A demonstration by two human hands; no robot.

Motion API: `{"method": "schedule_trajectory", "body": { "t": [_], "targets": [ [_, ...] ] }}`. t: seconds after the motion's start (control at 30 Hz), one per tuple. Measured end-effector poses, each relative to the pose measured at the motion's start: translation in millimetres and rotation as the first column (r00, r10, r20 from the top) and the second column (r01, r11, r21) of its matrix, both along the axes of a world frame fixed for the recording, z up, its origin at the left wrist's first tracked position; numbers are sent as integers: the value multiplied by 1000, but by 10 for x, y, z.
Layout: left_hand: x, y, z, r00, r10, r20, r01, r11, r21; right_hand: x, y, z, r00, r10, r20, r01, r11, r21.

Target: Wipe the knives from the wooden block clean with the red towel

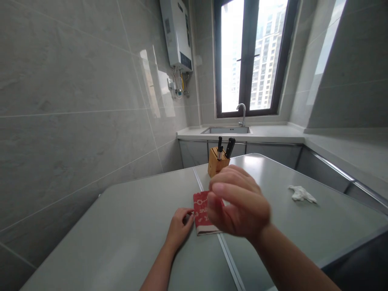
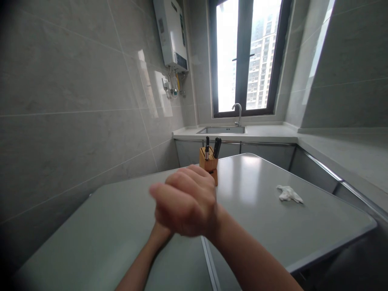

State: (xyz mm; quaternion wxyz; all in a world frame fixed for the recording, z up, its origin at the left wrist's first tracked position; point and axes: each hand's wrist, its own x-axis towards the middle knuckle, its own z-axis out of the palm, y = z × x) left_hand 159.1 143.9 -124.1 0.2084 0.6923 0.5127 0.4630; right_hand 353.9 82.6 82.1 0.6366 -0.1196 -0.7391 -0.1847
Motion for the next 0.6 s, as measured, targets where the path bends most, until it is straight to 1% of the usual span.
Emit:
{"method": "schedule_trajectory", "body": {
  "t": [0.03, 0.07, 0.1, 0.13, 0.17, 0.2, 0.23, 0.3, 0.33, 0.4, 0.47, 0.5, 0.6],
  "targets": [
    [0, 22, -15, 1000, -11, -19, 11, 1000, 12, -49, 163, -101, 1000, -12, -8, 12, 999, -39],
    [0, 41, -31, 999, -21, -46, 22, 999, 30, -93, 333, -245, 999, -53, -7, 52, 992, -116],
    [1, 54, -46, 997, -27, -76, 31, 998, 49, -130, 498, -423, 994, -107, 21, 109, 965, -240],
    [1, 63, -58, 994, -30, -104, 36, 997, 65, -156, 650, -624, 986, -143, 81, 163, 910, -381],
    [0, 69, -66, 992, -29, -127, 39, 996, 78, -174, 781, -834, 978, -145, 149, 202, 829, -522],
    [-2, 70, -70, 990, -26, -141, 38, 996, 86, -184, 889, -1043, 972, -127, 199, 226, 740, -633],
    [-3, 70, -70, 989, -21, -147, 35, 995, 89, -189, 974, -1241, 968, -94, 232, 234, 668, -706],
    [-6, 65, -64, 988, -11, -157, 25, 996, 88, -187, 1087, -1579, 970, -30, 242, 215, 571, -792],
    [-7, 64, -61, 987, -2, -162, 16, 996, 88, -183, 1124, -1714, 972, -15, 234, 206, 531, -822],
    [-6, 63, -61, 985, 13, -171, 1, 997, 83, -170, 1180, -1920, 978, 9, 211, 182, 464, -867],
    [-1, 66, -67, 985, 21, -169, -7, 997, 82, -152, 1226, -2055, 985, 15, 171, 152, 388, -909],
    [2, 66, -70, 986, 21, -167, -7, 997, 82, -141, 1248, -2102, 989, 30, 143, 122, 369, -922],
    [18, 55, -68, 985, 28, -172, -15, 997, 79, -107, 1301, -2186, 996, 79, 32, 3, 341, -940]
  ]
}}
